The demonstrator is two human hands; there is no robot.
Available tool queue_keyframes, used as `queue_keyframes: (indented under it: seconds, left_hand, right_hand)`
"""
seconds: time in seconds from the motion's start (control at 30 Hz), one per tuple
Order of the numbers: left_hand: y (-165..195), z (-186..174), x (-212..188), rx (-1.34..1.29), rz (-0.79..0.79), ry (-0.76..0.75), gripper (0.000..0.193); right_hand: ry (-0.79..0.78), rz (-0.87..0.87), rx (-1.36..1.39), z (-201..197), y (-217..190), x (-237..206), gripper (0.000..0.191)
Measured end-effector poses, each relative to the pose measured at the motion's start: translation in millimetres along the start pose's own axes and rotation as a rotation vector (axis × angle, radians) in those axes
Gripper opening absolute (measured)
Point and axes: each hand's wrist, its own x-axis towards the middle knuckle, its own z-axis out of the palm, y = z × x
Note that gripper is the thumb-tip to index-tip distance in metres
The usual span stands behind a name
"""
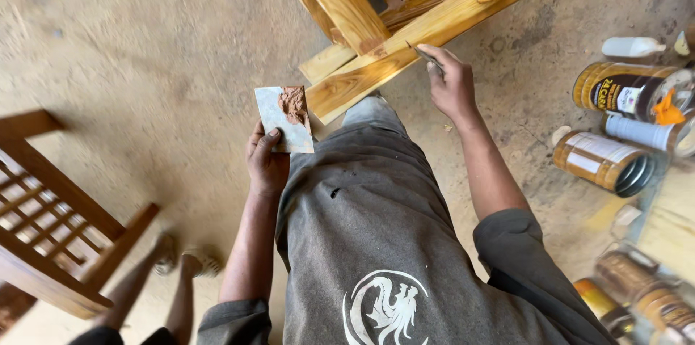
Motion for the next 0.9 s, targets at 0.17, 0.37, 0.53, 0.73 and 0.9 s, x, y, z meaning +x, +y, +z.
queue_keyframes:
  seconds: [0.17,0.37,0.53,0.73,0.9]
  left_hand:
    - [-27.6,-0.4,-15.3,-0.055,0.112,0.075,0.046]
    - [-82.0,36.5,-38.1,-0.160,0.339,0.215,0.048]
    - [-129.8,66.9,-62.8,-0.223,0.379,0.367,0.050]
    - [-167.1,71.1,-86.6,-0.280,0.421,0.486,0.051]
    - [-169.8,69.5,-93.1,-0.287,0.495,0.425,0.047]
  right_hand:
    - [-0.201,-0.348,-0.518,20.9,68.0,12.1,0.046]
    - [-0.374,-0.652,-0.688,70.1,118.2,44.1,0.045]
    - [-0.381,-0.826,-0.660,97.5,127.1,52.3,0.042]
    - [-0.410,-0.984,-0.914,115.3,136.9,47.3,0.044]
    - [-0.620,-0.852,-0.701,109.8,142.6,40.6,0.043]
